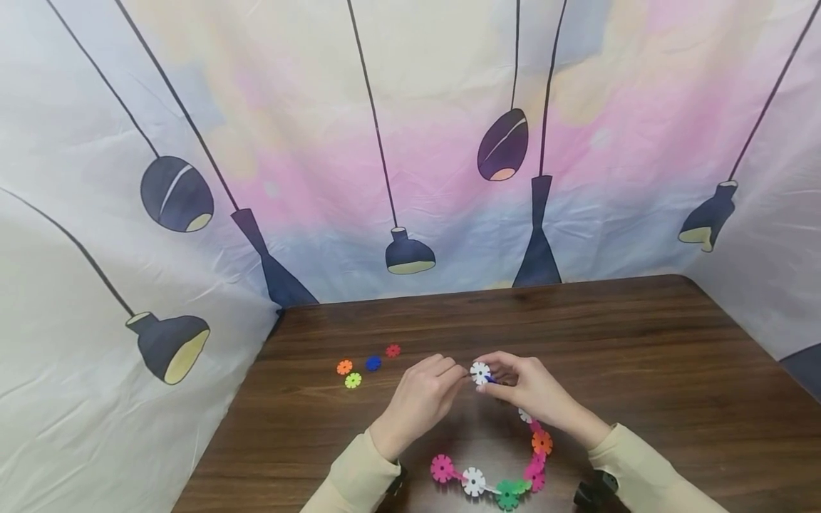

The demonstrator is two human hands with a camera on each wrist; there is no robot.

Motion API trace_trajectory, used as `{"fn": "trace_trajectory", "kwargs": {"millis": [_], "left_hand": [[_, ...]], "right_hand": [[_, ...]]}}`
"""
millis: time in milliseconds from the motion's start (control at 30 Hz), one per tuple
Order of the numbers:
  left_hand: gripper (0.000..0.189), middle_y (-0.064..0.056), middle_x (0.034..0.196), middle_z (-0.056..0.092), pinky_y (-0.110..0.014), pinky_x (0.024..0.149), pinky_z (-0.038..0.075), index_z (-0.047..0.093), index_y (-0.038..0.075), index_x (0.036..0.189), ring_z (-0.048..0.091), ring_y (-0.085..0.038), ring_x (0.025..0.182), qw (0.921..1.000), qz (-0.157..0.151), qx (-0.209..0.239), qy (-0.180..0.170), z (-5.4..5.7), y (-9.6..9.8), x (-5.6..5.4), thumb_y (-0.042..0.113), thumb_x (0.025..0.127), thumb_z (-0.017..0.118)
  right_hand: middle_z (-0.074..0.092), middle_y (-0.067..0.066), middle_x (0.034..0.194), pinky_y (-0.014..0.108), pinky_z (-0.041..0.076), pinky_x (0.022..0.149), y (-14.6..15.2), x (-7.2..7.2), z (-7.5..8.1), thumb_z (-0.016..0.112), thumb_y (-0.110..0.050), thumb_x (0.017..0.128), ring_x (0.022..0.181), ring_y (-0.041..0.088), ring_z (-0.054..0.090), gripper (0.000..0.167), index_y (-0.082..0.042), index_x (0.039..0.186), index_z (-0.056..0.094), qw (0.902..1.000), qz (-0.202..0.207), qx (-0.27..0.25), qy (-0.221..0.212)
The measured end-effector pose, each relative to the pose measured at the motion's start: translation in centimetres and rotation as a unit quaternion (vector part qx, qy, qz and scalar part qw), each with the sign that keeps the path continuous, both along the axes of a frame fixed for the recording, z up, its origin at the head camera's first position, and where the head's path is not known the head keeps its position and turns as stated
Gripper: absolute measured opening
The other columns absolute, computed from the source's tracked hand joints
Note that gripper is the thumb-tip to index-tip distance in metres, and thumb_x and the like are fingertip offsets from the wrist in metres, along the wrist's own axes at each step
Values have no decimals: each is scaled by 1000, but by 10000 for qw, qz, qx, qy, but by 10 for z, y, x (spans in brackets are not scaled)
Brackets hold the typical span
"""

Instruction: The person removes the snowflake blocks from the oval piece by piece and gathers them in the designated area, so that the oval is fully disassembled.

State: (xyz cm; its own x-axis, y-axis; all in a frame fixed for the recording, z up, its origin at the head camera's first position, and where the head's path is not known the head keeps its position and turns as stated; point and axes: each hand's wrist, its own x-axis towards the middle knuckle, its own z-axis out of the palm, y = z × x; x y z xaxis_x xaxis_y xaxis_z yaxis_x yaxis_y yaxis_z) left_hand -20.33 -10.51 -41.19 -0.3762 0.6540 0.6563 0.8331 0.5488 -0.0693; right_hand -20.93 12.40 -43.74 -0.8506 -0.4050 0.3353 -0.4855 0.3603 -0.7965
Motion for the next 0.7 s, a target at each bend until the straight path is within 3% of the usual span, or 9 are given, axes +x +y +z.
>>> {"fn": "trace_trajectory", "kwargs": {"millis": [233, 467, 700], "left_hand": [[4, 4, 81, 64, -20, 69, 49, 73, 10, 90, 54, -9, 73, 9997, 15, 103, 225, -3, 1, -1, 12, 91, 75], [11, 3, 81, 65, -20, 68, 48, 73, 9, 90, 54, -10, 72, 9992, 88, 147, 354, -4, 4, -2, 5, 84, 81], [7, 3, 80, 65, -21, 67, 47, 72, 11, 88, 53, -11, 71, 9978, 208, 14, 622, -5, 5, 0, 5, 88, 74]], "right_hand": [[72, -6, 101, 28, 56, 79, 0, 1, 2, 77, -35, 90, 92, 10, 68, 40, -14, 123, 69, 10000, -50, -78, -6], [73, -5, 102, 28, 57, 78, 0, 0, 3, 77, -34, 90, 91, 10, 69, 40, -13, 123, 69, 9997, -146, -122, 129], [73, -6, 101, 28, 57, 78, 0, -2, 1, 77, -33, 90, 91, 10, 69, 39, -12, 123, 69, 9997, -156, -98, 158]]}}
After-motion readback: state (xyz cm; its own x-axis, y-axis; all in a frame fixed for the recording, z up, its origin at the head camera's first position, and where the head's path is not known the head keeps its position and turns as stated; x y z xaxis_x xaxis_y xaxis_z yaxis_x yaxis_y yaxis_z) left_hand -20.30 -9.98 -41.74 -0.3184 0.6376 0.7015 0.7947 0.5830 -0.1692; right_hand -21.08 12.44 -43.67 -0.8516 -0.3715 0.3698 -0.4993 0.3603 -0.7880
